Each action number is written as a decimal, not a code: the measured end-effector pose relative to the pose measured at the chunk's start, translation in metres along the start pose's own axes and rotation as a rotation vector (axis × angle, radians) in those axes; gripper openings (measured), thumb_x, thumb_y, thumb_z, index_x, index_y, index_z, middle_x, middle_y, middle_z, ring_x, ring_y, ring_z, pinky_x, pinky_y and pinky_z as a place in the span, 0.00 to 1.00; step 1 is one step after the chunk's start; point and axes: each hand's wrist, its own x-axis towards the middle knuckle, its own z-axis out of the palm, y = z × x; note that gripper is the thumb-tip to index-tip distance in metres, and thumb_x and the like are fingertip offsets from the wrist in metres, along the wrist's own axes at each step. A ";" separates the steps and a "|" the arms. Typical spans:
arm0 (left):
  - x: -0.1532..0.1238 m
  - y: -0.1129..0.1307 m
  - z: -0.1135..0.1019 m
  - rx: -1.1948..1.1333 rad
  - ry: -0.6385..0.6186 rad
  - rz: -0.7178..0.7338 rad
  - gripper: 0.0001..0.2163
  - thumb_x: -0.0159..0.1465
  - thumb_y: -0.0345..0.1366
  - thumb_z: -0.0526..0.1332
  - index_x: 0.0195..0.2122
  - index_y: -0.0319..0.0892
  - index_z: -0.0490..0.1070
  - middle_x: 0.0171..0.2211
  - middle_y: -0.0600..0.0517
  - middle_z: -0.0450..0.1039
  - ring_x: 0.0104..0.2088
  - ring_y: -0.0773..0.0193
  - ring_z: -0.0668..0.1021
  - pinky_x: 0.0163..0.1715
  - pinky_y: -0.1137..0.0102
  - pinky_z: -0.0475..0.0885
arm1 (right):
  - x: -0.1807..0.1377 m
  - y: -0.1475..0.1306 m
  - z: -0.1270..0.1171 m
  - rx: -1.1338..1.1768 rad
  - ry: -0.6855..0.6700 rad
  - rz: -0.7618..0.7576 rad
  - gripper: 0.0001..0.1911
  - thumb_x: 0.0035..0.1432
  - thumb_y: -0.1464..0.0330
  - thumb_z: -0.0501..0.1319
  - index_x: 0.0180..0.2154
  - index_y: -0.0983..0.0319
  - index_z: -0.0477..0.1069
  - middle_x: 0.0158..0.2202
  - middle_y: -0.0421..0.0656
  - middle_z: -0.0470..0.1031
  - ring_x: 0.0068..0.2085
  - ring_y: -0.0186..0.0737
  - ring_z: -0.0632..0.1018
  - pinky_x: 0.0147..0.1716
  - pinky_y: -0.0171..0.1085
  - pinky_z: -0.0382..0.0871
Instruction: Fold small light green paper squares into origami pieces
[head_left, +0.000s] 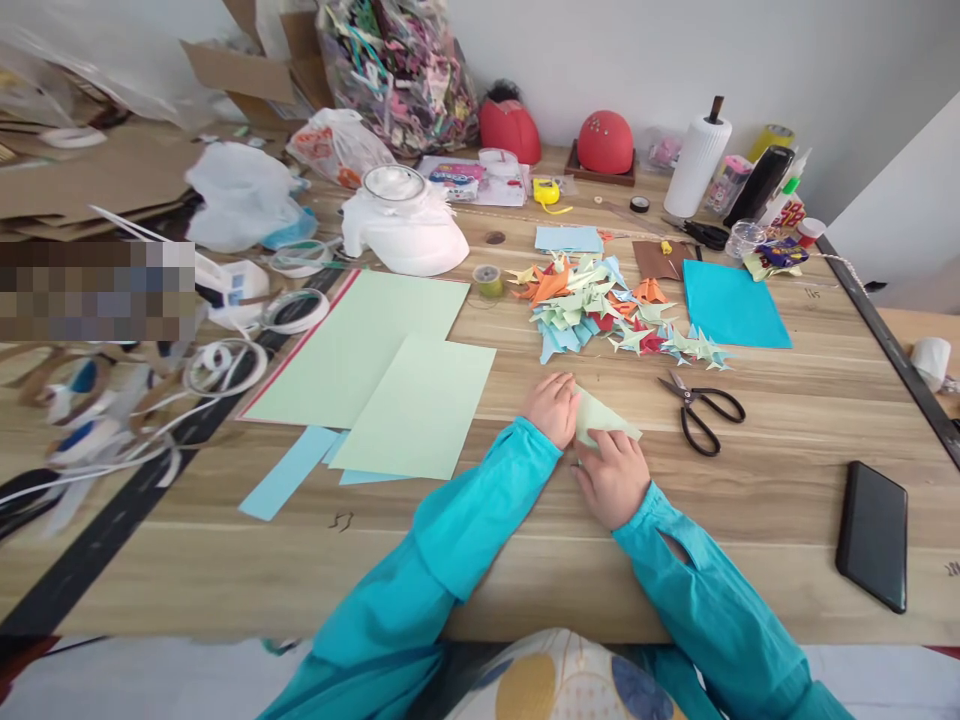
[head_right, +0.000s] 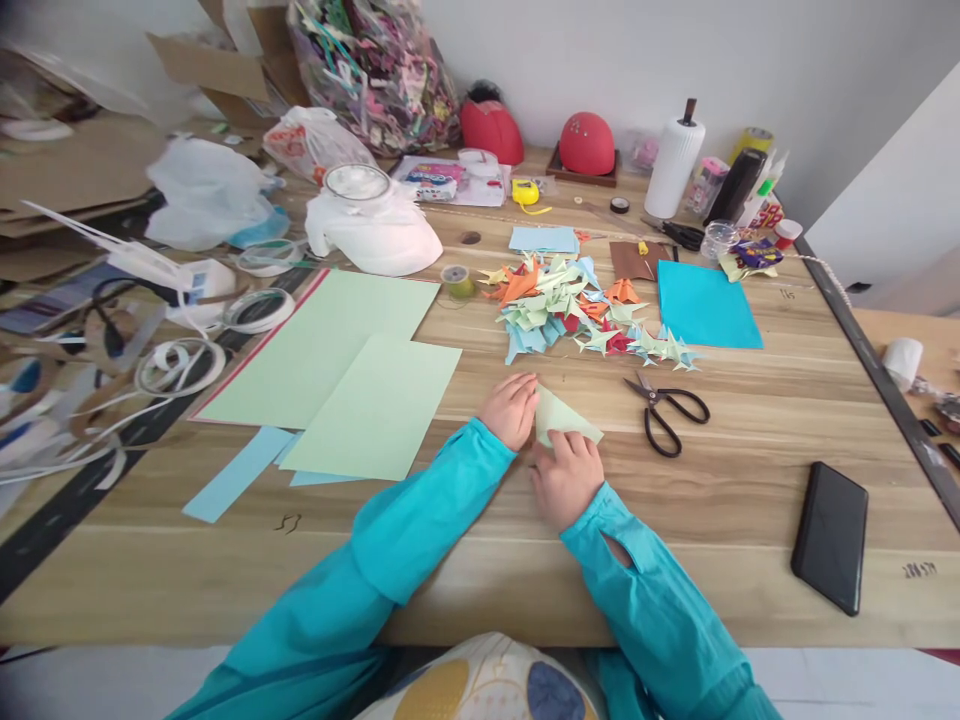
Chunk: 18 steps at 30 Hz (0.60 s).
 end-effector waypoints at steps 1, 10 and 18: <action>-0.001 -0.003 -0.001 -0.016 0.033 -0.016 0.17 0.63 0.33 0.45 0.44 0.31 0.69 0.45 0.39 0.71 0.48 0.55 0.71 0.50 0.59 0.66 | 0.000 0.001 0.001 0.011 0.024 -0.013 0.15 0.55 0.64 0.56 0.45 0.58 0.70 0.46 0.47 0.68 0.45 0.47 0.66 0.42 0.44 0.60; -0.007 -0.009 -0.005 -0.042 -0.062 0.004 0.16 0.59 0.40 0.53 0.44 0.37 0.70 0.45 0.42 0.71 0.46 0.51 0.69 0.46 0.56 0.64 | 0.001 0.017 0.012 0.135 0.183 -0.110 0.17 0.51 0.74 0.53 0.44 0.64 0.71 0.44 0.48 0.71 0.48 0.45 0.67 0.49 0.43 0.61; -0.010 -0.001 -0.016 0.020 -0.184 -0.021 0.25 0.56 0.50 0.55 0.47 0.35 0.69 0.37 0.41 0.68 0.38 0.52 0.69 0.37 0.60 0.65 | 0.004 0.033 0.013 0.154 0.258 -0.099 0.20 0.45 0.79 0.52 0.40 0.63 0.72 0.42 0.48 0.73 0.48 0.44 0.69 0.48 0.44 0.62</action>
